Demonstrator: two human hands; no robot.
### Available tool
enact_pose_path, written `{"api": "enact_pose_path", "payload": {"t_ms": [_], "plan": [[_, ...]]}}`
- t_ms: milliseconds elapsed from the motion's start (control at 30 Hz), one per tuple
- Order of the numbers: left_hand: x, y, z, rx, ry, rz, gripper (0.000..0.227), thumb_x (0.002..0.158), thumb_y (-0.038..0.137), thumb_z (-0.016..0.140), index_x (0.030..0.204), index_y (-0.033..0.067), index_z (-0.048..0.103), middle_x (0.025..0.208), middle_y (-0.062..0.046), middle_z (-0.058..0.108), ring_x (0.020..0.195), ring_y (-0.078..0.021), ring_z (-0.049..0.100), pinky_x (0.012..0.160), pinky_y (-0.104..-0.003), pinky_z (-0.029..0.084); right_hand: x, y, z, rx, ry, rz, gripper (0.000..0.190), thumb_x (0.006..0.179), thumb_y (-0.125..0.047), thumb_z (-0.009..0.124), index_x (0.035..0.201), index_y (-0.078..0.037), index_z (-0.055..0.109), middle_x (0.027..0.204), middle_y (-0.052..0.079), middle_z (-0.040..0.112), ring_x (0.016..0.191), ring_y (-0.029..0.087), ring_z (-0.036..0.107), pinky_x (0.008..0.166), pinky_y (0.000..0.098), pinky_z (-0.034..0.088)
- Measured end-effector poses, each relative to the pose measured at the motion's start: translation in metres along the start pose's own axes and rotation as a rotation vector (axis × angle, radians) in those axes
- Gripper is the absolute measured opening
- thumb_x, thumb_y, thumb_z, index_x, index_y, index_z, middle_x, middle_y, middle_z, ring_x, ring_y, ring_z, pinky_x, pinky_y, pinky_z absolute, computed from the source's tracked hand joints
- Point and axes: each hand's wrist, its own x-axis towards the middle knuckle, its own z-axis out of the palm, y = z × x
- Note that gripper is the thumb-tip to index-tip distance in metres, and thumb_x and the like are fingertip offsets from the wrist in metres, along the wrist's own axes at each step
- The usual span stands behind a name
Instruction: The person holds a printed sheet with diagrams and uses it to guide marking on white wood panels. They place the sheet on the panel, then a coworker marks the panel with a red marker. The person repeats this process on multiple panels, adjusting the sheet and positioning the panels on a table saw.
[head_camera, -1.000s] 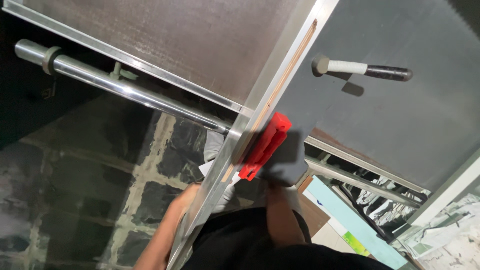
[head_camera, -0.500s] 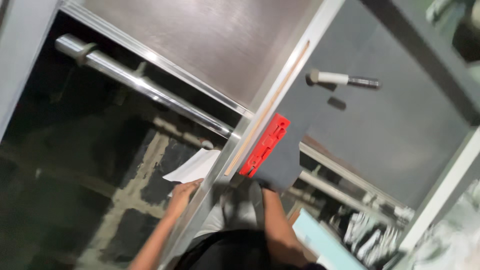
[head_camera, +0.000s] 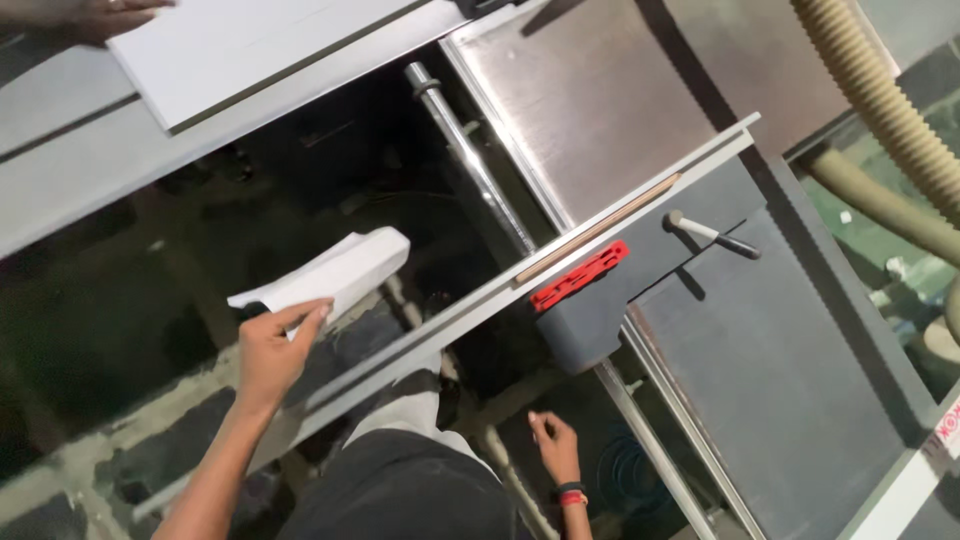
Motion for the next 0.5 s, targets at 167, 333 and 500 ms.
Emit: {"api": "enact_pose_path", "payload": {"t_ms": [167,333,500], "plan": [[-0.048,0.049,-0.036,-0.147,-0.05,0.089,0.016,0.091,0.01,0.077,0.105,0.0041,0.081,0.09,-0.006,0.081,0.076,-0.0081,0.066,0.068,-0.025,0.052,-0.029,-0.124,-0.003,0.28,-0.005,-0.597,0.027,0.103,-0.024,0.061,0.104,0.002,0.07,0.103,0.007,0.073,0.101,0.014,0.066,0.091,0.0282,0.051],[-0.085,0.063,-0.059,-0.158,-0.232,0.074,0.019,0.09,0.013,0.077,0.107,0.0055,0.081,0.1,-0.005,0.081,0.083,-0.0096,0.072,0.071,-0.025,0.057,-0.071,-0.218,0.003,0.685,-0.349,-0.479,0.056,0.103,-0.043,0.049,0.132,0.003,0.062,0.121,0.008,0.072,0.114,0.017,0.066,0.103,0.0316,0.05],[-0.102,0.064,-0.094,-0.339,-0.336,0.119,0.049,0.09,0.007,0.074,0.138,0.0073,0.064,0.133,-0.01,0.07,0.122,-0.0175,0.063,0.105,-0.032,0.047,-0.106,-0.264,0.024,0.667,-0.473,-0.365,0.057,0.094,-0.013,0.071,0.145,0.006,0.054,0.124,0.012,0.067,0.109,0.019,0.059,0.095,0.0338,0.046]]}}
